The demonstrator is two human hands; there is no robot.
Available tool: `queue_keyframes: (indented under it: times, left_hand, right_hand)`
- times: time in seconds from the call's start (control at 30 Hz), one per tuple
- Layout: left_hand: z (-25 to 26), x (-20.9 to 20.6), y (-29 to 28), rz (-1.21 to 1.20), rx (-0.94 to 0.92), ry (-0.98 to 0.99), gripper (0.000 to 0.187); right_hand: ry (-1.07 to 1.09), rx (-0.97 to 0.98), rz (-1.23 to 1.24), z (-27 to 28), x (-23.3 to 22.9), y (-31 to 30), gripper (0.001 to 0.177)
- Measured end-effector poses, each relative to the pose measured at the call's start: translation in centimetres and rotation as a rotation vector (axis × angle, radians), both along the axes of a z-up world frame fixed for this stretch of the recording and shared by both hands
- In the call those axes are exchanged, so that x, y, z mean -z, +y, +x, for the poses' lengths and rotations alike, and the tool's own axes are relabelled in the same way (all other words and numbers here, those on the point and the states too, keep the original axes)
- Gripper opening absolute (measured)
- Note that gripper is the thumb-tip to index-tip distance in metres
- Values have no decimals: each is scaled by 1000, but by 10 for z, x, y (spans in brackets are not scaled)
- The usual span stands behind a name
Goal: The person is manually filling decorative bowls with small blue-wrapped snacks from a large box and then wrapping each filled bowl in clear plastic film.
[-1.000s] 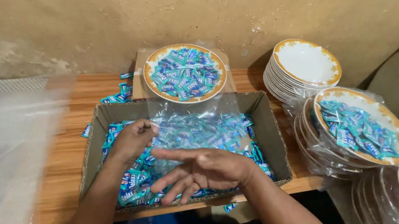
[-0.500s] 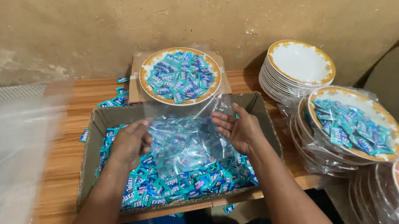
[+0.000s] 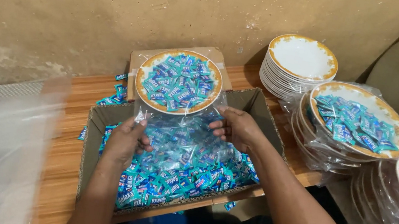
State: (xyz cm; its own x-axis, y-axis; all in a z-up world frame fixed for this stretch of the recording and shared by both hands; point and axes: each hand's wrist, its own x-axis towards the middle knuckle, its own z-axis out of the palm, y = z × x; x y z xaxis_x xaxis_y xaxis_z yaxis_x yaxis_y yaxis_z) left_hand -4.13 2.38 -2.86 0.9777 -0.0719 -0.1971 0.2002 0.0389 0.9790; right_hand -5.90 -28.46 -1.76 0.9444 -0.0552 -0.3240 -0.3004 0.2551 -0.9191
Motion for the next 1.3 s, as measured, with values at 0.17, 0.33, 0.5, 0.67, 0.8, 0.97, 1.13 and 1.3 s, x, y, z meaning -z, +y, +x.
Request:
queue_keyframes:
  times: [0.17,0.33,0.5,0.67,0.8,0.97,1.13,1.3]
  left_hand:
    - [6,7,3,-97,29,5,14]
    - [18,26,5,-233,-86,-64,11]
    - [49,79,17,-190,-173,-162,22]
    - [26,47,11,-212,-111,-106,17]
    - [25,46,14,-412,-101,-103,18]
    - [18,28,2,-537,-129,-86,22]
    - [16,25,-4,-562,-96,-35,31]
    - [22,39,1,-547,-283,155,40]
  right_hand:
    - [-34,40,-18,3,5,3,20]
    - [-125,194,53,16,29,6,21]
    - [-131,249,259,-11,-15,48,52]
    - [-142,81,279,4,13,40,53]
    - [-163,85,285,12,24,37,51]
    - [-140,123,433,22,43,35,60]
    - [-21,140,525,29,60,29,60]
    - [3,120,482,29,67,30,53]
